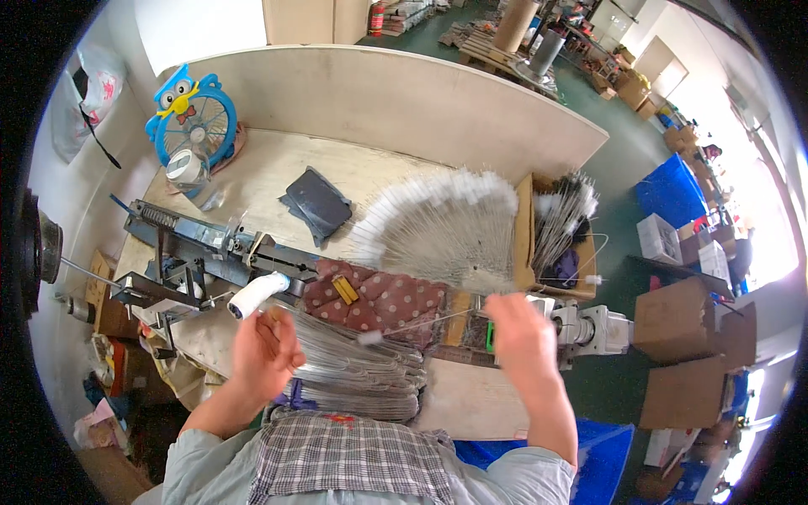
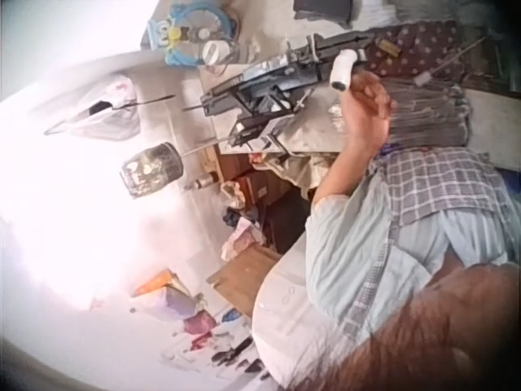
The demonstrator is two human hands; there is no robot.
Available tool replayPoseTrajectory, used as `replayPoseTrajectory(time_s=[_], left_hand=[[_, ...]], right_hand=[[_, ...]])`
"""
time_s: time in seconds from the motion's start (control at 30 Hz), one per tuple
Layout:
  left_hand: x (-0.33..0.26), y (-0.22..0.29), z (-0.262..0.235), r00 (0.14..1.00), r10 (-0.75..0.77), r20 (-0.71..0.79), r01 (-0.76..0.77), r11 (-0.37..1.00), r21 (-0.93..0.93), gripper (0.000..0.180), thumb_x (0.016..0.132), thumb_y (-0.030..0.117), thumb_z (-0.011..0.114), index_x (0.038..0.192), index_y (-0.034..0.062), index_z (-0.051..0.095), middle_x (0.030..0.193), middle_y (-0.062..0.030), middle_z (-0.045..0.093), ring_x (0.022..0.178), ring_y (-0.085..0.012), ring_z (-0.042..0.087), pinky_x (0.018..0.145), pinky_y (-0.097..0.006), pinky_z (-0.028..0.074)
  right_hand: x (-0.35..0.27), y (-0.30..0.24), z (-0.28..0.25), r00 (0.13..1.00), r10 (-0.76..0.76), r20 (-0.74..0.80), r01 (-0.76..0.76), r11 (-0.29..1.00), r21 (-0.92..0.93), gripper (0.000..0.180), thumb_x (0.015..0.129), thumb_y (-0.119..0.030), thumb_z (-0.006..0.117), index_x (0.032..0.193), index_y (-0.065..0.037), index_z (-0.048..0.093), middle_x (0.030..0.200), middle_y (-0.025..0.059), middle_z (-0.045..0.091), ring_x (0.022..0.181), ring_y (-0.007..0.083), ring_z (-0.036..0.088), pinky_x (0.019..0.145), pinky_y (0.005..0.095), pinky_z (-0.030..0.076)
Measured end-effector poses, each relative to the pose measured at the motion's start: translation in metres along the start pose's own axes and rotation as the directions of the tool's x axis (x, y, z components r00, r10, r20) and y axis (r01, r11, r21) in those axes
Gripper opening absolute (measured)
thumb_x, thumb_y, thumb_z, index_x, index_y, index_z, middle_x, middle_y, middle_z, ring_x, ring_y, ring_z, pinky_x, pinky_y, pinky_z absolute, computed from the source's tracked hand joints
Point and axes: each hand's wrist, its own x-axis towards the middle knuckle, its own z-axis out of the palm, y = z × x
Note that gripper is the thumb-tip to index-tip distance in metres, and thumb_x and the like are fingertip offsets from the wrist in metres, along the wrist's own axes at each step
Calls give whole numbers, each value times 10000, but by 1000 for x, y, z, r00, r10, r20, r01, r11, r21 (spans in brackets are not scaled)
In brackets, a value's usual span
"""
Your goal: The worker is manually assembling plastic components, likely sprayer nozzles and tubes, using an industrial assembly fixture.
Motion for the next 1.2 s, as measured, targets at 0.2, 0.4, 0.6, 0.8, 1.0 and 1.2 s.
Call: replayPoseTrajectory(time_s=[0.2,0.4,0.6,0.8,1.0,1.2], left_hand=[[33,-55,30,860,-122,495,-303,660,687,212,915,225,540,961,19,555,799,-138,623,610,-199,618,572,-366,512],[109,-113,58,659,148,738,-650,-381,657,258,819,169,597,1063,111,532,883,-114,629,689,-281,631,558,-374,499],[150,-90,74,513,106,852,-520,-751,407,87,803,175,576,852,108,552,736,-69,522,692,-250,585,563,-382,466],[96,-60,49,358,208,910,-712,-569,411,236,765,108,681,995,66,649,923,-89,647,779,-260,638,642,-333,515],[32,-35,-19,675,482,558,-542,-190,819,153,795,45,664,946,21,666,858,-91,668,707,-160,644,630,-273,519],[20,-6,-45,843,536,50,-384,535,752,169,875,114,608,974,-19,642,793,-78,655,638,-117,591,594,-240,482]], right_hand=[[13,13,-8,982,180,-58,-163,960,228,168,805,-15,618,971,-17,638,784,132,629,667,263,625,596,327,499],[28,3,22,991,130,-7,-119,927,355,157,817,-64,634,970,-30,640,816,141,648,700,295,618,607,350,489],[15,29,51,999,22,-48,-12,979,205,156,797,-169,647,936,-102,674,743,116,640,686,320,598,619,380,479],[26,20,30,979,37,202,-115,914,389,116,723,-225,705,746,-112,720,697,33,650,694,224,574,659,332,479],[74,-44,71,937,-347,-38,312,784,537,123,713,-260,692,741,-141,703,695,-1,625,760,209,558,670,333,472],[100,-95,116,950,-307,-47,297,852,430,109,718,-217,663,689,-112,667,671,13,592,778,227,537,680,356,463]])
